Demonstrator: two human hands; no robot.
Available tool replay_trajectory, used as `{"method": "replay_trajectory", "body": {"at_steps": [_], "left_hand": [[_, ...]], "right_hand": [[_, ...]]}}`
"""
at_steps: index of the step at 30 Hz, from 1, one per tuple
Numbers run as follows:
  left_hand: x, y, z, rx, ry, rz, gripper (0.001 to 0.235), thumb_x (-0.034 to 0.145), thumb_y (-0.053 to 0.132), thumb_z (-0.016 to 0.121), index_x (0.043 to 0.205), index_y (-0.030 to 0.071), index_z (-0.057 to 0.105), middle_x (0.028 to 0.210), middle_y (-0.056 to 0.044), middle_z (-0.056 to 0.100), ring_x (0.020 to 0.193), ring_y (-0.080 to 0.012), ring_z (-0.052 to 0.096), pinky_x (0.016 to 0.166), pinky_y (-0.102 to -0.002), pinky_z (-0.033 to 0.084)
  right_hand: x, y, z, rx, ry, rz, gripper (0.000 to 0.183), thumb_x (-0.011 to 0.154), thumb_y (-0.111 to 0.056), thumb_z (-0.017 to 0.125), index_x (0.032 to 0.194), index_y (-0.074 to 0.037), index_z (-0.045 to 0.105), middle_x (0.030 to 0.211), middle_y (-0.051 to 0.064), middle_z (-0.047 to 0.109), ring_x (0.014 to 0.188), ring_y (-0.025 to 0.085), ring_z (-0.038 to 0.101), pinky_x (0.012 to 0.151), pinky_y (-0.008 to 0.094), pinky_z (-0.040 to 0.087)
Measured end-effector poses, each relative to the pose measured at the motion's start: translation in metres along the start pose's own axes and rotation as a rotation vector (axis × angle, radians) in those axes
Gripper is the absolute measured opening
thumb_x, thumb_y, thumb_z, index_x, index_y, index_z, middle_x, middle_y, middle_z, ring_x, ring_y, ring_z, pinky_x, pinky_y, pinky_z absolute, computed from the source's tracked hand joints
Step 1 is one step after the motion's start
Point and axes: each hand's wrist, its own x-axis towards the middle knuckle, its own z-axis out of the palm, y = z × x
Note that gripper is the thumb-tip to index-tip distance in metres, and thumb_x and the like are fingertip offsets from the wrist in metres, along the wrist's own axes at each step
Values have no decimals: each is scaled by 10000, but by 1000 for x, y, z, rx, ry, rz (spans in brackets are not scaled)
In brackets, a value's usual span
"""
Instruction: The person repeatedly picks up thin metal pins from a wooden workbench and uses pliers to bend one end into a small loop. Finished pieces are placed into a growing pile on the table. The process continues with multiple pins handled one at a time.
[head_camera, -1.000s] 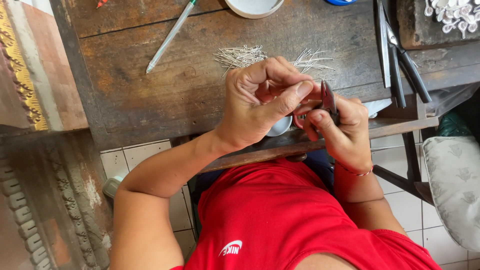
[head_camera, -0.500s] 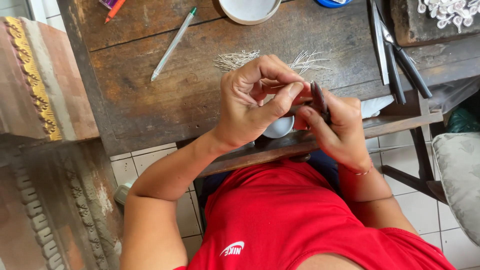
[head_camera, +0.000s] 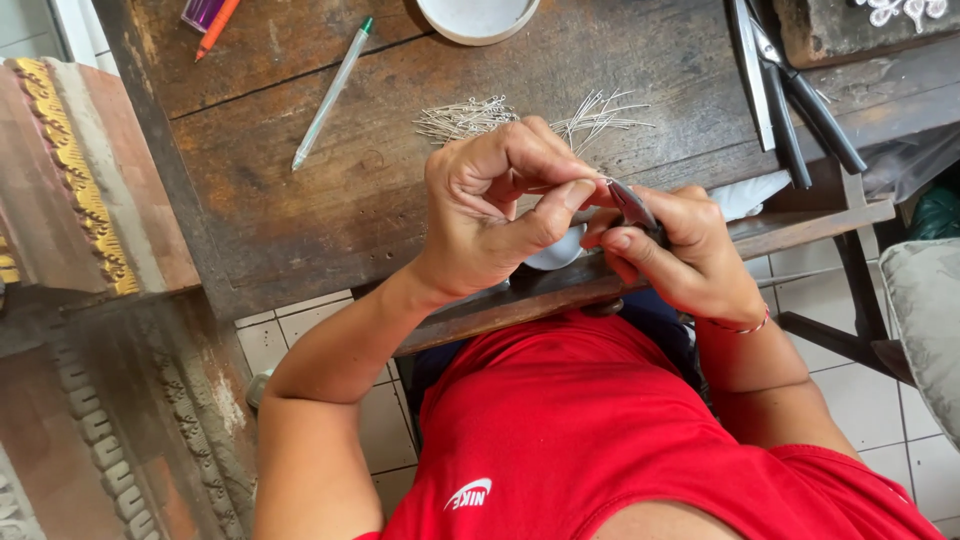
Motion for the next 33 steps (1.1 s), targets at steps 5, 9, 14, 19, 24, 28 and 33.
{"method": "replay_trajectory", "body": {"at_steps": [5, 9, 14, 19, 24, 28, 33], "left_hand": [[-5, -3, 4, -13, 38, -4, 115, 949, -24, 703, 984, 76, 657, 920, -109, 715, 831, -157, 675, 720, -235, 567], [-7, -3, 6, -11, 60, -27, 113, 961, -20, 693, 996, 79, 652, 932, -112, 702, 835, -156, 674, 740, -237, 572], [-7, -1, 8, 9, 74, -27, 98, 963, -12, 693, 983, 76, 653, 922, -101, 699, 818, -143, 663, 732, -233, 568], [-6, 1, 10, 31, 94, -24, 101, 952, -22, 693, 946, 64, 641, 909, -108, 698, 810, -144, 665, 721, -232, 573], [-4, 4, 13, 46, 121, -47, 126, 939, -52, 688, 931, 65, 642, 875, -87, 673, 788, -128, 635, 706, -227, 536], [-6, 3, 14, 45, 148, -59, 119, 946, -42, 684, 925, 68, 642, 865, -64, 642, 777, -109, 607, 676, -213, 503], [-7, 3, 12, 106, 111, -7, 127, 938, -18, 710, 947, 89, 642, 896, -73, 688, 779, -120, 649, 696, -225, 542]], "right_hand": [[-3, 4, 7, -148, 90, -18, 219, 1068, -163, 525, 1032, 24, 633, 700, 29, 587, 560, 138, 499, 564, 285, 417], [-5, 9, 13, -256, 168, -64, 193, 1078, -89, 511, 945, 34, 578, 749, 65, 624, 572, 182, 529, 560, 321, 415], [-9, 13, 14, -372, 196, -80, 206, 1080, -75, 532, 895, 14, 548, 747, 56, 638, 548, 207, 519, 543, 331, 391], [-15, 21, 13, -511, 234, -80, 130, 1079, -53, 557, 974, 18, 584, 716, 76, 580, 535, 279, 477, 538, 373, 365], [-4, 4, 5, -495, 213, -124, 125, 1073, -24, 569, 1120, 41, 665, 794, 86, 720, 612, 233, 640, 589, 319, 440], [-3, 7, 6, -536, 249, -166, 102, 1089, -29, 587, 1092, 31, 670, 781, 62, 699, 613, 230, 608, 606, 328, 437], [-12, 22, 6, -523, 197, -67, 108, 1052, -22, 601, 953, 15, 575, 670, 106, 459, 544, 294, 374, 569, 395, 312]]}}
